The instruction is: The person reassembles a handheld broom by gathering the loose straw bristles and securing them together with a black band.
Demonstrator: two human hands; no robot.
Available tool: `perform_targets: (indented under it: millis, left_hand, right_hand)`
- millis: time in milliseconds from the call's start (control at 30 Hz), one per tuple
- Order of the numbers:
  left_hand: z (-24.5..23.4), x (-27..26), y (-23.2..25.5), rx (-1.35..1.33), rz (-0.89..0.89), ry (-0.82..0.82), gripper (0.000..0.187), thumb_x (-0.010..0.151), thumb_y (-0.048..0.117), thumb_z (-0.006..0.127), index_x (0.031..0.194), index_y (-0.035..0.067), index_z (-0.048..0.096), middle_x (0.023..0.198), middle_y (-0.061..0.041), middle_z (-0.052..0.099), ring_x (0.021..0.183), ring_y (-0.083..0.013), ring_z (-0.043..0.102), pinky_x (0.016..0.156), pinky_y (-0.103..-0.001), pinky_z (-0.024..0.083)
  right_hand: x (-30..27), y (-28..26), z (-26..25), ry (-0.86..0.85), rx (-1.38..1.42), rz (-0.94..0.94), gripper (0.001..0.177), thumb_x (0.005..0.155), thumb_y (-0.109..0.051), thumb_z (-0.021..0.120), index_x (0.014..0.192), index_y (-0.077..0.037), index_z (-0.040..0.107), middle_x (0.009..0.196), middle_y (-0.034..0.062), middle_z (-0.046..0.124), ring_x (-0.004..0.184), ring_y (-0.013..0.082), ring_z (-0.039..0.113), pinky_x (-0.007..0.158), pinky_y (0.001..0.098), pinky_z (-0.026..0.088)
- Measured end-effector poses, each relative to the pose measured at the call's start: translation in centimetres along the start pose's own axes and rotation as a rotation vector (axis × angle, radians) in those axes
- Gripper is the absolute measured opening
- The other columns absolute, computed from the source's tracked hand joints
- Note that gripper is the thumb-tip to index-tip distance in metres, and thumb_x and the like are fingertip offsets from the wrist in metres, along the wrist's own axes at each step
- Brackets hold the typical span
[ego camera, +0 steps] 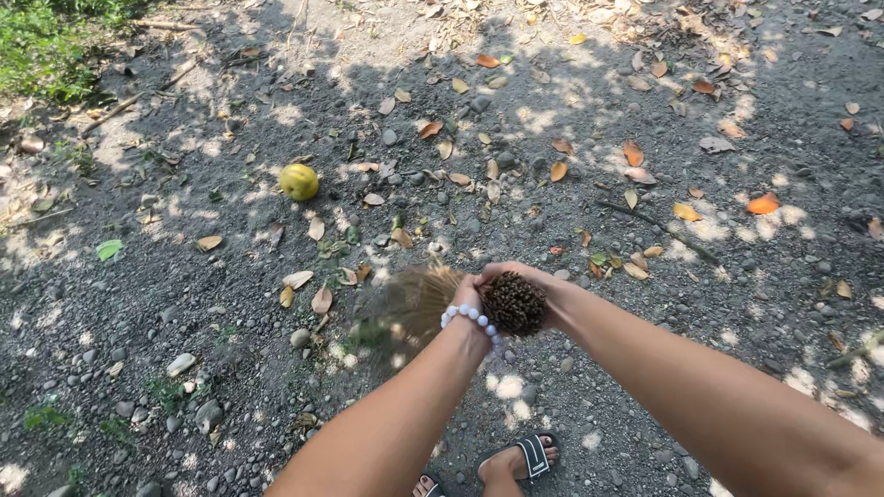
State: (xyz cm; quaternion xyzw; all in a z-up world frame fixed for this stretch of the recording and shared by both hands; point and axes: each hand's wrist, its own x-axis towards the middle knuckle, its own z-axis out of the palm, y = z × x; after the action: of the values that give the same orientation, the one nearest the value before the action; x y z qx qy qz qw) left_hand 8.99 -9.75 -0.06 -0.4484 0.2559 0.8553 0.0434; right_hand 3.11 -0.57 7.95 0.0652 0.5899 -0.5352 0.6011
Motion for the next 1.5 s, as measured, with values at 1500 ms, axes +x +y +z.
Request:
perform_targets:
  millis: [1500]
  left_hand:
    - [-15.2,0.0,11.9,-0.2,0.203,-0.069,0.02,0.084,0.035,0.066,0.08,0.016,0.069,0.064,0.0,0.068,0.042,-0.016,0.06,0.034,-0.034,0.052]
  right_hand:
    - [8.8,-0.3,14.8,-0.26,0.178,-0.008,0.021,0.086,-0.035,0.068,0.087,-0.014,0.067,0.079,0.0035,0.07,0.065,0.0205,0.067,0.056,0.0357,0.057]
